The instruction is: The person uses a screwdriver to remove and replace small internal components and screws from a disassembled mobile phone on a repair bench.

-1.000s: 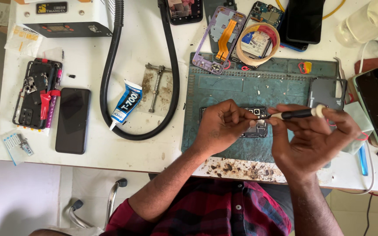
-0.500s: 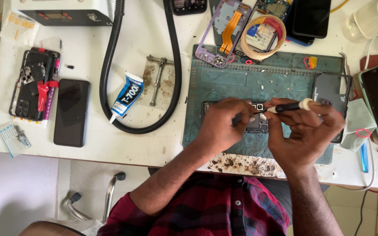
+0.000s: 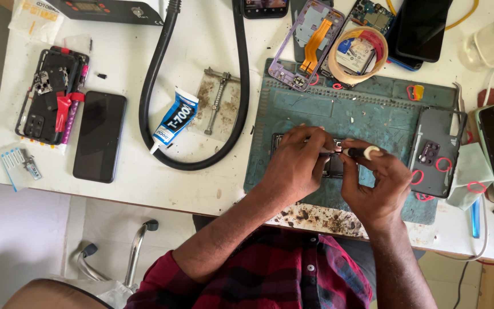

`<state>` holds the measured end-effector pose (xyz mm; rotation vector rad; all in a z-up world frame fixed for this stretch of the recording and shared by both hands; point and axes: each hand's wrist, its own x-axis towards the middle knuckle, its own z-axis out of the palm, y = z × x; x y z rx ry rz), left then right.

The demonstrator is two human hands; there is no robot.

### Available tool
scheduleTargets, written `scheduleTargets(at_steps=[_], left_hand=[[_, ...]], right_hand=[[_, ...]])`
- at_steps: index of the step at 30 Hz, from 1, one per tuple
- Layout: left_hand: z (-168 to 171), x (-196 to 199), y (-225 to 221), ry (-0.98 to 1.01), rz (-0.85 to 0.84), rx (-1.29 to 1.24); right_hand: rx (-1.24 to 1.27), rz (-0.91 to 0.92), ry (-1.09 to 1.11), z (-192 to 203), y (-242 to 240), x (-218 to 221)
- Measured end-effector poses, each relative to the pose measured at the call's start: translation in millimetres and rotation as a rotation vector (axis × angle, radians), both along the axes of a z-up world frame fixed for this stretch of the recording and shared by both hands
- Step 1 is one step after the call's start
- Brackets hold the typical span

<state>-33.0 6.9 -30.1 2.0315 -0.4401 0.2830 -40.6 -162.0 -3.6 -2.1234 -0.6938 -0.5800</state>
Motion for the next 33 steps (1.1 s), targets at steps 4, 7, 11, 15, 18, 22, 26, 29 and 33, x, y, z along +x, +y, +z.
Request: scheduleTargets(at_steps=[4, 7, 11, 15, 18, 22, 26, 29, 33], left_hand=[[2, 1, 2, 0.003, 0.008, 0.025], [1, 0, 2, -0.003, 0.043, 0.061], [-3, -2, 0, -0.001, 0.077, 0.078], [-7, -2, 0, 0.002, 0.068, 0.059], [-5, -1, 1, 0.025, 0.076, 0.050], [-4, -1, 0, 0.023, 0.077, 0.057], [-3, -1, 1, 0.033, 0.068, 0.036], [-2, -1, 2, 0.021, 0.066, 0.017], [0, 0, 1, 0.055, 0.070, 0.020]], right_hand=[[-0.015, 0.009, 0.004, 1, 2, 0], [-0.005, -0.012, 0.029, 1, 3, 0], [-0.050, 0.005, -0.020, 0, 3, 0], [-0.085, 0.013, -0.089, -3, 2, -1], [-0.020, 0.014, -0.058, -11, 0, -2], [0.050, -0.023, -0.013, -17, -6, -2], [0.082, -0.045, 0.021, -18, -8, 1], [0.033, -0.099, 0.027, -14, -8, 1], [-0.044, -0.161, 0.046, -5, -7, 4]])
